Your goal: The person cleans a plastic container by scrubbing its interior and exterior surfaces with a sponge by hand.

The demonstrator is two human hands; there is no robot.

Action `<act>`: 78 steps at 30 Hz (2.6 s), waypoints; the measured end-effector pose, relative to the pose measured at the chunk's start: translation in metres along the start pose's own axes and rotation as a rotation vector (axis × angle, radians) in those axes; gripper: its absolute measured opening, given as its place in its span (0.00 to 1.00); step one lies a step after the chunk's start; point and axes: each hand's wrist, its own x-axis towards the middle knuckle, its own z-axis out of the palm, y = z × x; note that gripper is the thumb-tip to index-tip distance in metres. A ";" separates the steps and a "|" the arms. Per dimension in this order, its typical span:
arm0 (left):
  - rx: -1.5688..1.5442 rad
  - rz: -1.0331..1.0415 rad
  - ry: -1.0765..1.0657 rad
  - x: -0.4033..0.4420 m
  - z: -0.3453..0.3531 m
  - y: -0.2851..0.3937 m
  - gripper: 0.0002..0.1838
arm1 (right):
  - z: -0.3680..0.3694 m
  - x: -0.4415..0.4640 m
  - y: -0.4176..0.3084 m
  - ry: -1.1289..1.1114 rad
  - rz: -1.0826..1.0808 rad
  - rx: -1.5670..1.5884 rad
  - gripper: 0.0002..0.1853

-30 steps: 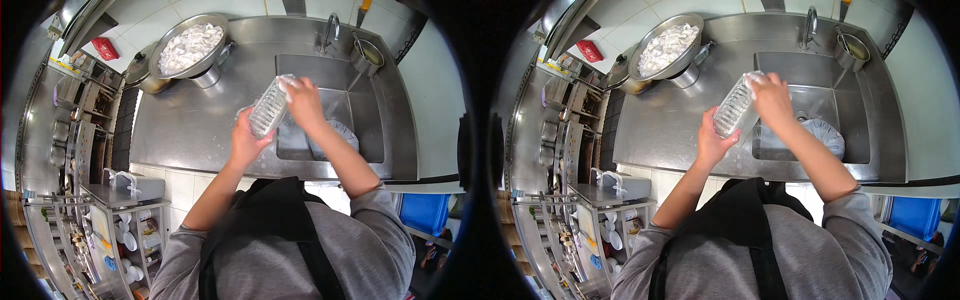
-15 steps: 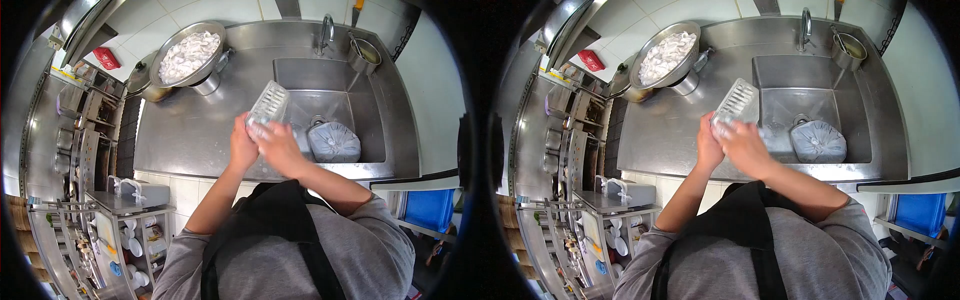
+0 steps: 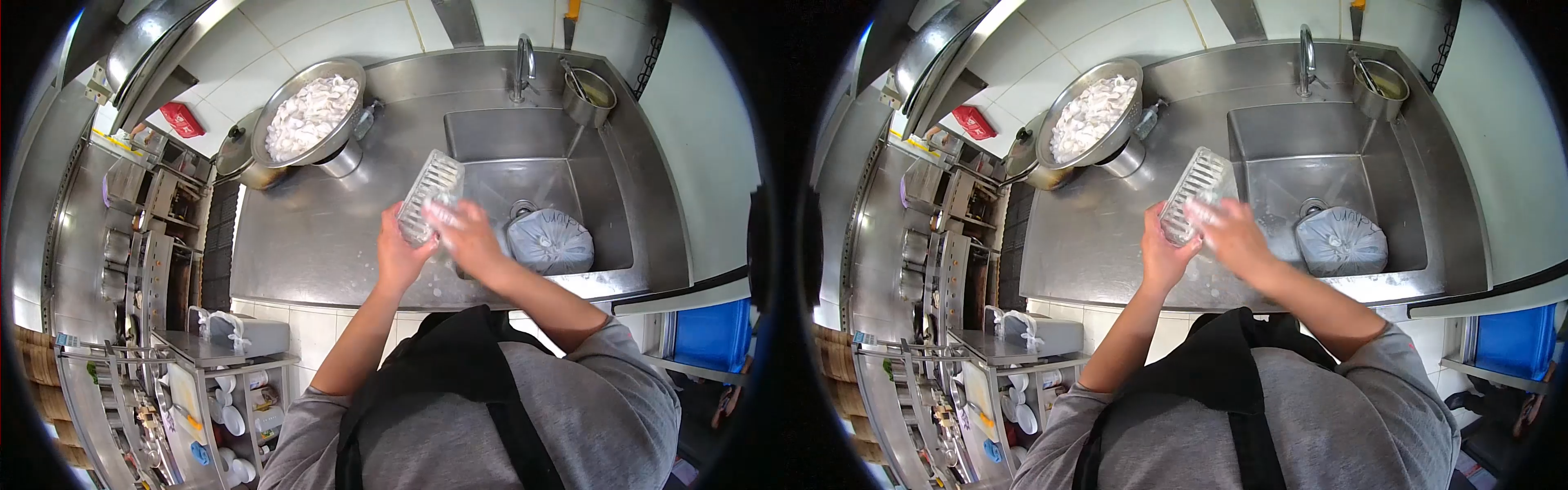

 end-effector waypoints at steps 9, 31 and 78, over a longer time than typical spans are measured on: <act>-0.035 -0.036 -0.033 -0.002 0.001 -0.001 0.40 | 0.005 0.012 0.006 0.049 0.085 -0.001 0.28; -0.136 -0.100 -0.024 0.003 -0.001 -0.006 0.39 | 0.003 0.007 -0.005 -0.046 0.089 -0.006 0.28; 0.845 -0.053 -0.409 0.064 -0.026 0.055 0.40 | 0.009 0.023 0.009 0.124 0.307 0.532 0.20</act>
